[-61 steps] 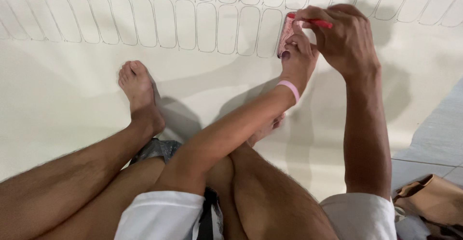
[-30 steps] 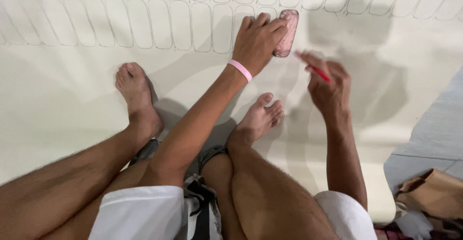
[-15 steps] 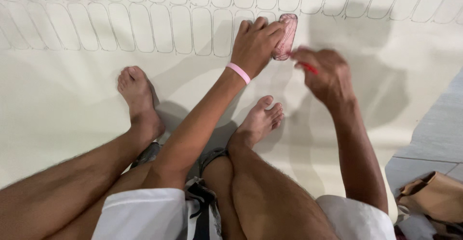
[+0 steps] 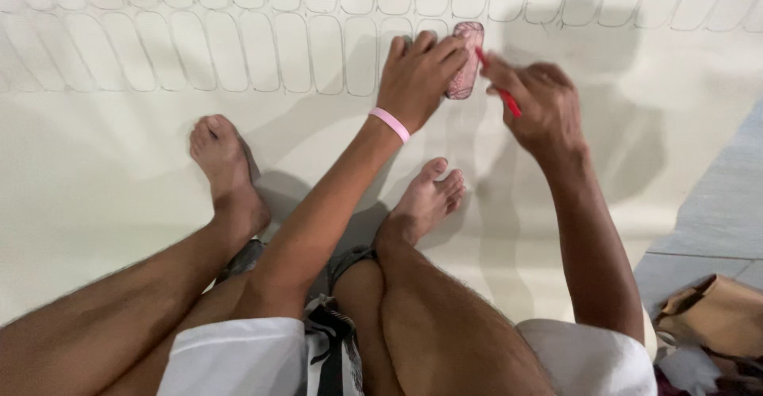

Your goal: The person sits on the floor and uses a red pencil to draw lines inside pre-drawn oval outlines on a large sheet of paper. They hold a small pink rectangular object against the paper while drawing, moving it to different positions to continue the pattern.

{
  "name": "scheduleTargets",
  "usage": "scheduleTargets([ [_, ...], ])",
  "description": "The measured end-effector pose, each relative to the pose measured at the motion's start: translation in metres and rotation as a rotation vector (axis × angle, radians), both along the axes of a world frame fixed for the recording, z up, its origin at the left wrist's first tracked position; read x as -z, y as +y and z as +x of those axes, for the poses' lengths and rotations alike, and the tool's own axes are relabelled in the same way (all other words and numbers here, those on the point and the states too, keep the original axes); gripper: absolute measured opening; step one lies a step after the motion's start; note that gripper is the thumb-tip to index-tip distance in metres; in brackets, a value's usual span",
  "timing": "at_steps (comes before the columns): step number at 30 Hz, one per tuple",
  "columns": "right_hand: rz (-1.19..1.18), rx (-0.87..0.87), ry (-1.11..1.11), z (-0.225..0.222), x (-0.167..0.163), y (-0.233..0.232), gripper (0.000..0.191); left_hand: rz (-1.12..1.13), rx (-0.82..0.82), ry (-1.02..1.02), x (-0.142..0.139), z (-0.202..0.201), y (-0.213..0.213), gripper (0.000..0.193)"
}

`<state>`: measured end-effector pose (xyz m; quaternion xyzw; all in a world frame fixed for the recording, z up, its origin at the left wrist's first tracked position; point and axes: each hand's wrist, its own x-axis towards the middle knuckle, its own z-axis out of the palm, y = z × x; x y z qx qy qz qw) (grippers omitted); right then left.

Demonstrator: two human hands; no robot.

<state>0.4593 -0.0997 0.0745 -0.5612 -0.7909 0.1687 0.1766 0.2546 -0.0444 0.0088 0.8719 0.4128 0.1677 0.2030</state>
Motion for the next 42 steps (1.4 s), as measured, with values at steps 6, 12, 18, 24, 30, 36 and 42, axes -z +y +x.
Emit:
scheduleTargets([
  [6, -0.033, -0.036, 0.044, 0.003, 0.009, -0.013, 0.027, -0.061, 0.003, 0.06, 0.004, -0.003, -0.005, 0.027],
  [12, 0.023, -0.008, -0.004, 0.006, 0.01, -0.012, 0.024, -0.081, 0.006, 0.043, 0.001, -0.003, -0.009, 0.03],
  [18, -0.204, 0.139, 0.207, 0.02, 0.012, -0.056, 0.024, -0.127, -0.041, 0.064, -0.004, 0.008, -0.015, 0.034],
  [24, -0.472, 0.699, 0.36, -0.001, 0.046, -0.068, 0.013, -0.119, -0.075, 0.067, -0.015, 0.019, -0.011, 0.038],
  [30, -0.219, 0.359, 0.274, -0.045, 0.063, -0.05, 0.022, -0.27, -0.066, 0.012, -0.001, 0.004, 0.008, 0.013],
  [36, -0.243, 0.255, 0.141, -0.04, 0.072, -0.048, 0.014, -0.19, -0.004, -0.087, 0.019, -0.011, 0.019, 0.013],
  [42, -0.232, 0.722, 0.472, -0.046, 0.075, -0.049, 0.013, -0.266, 0.11, 0.077, 0.005, -0.011, 0.039, 0.009],
])
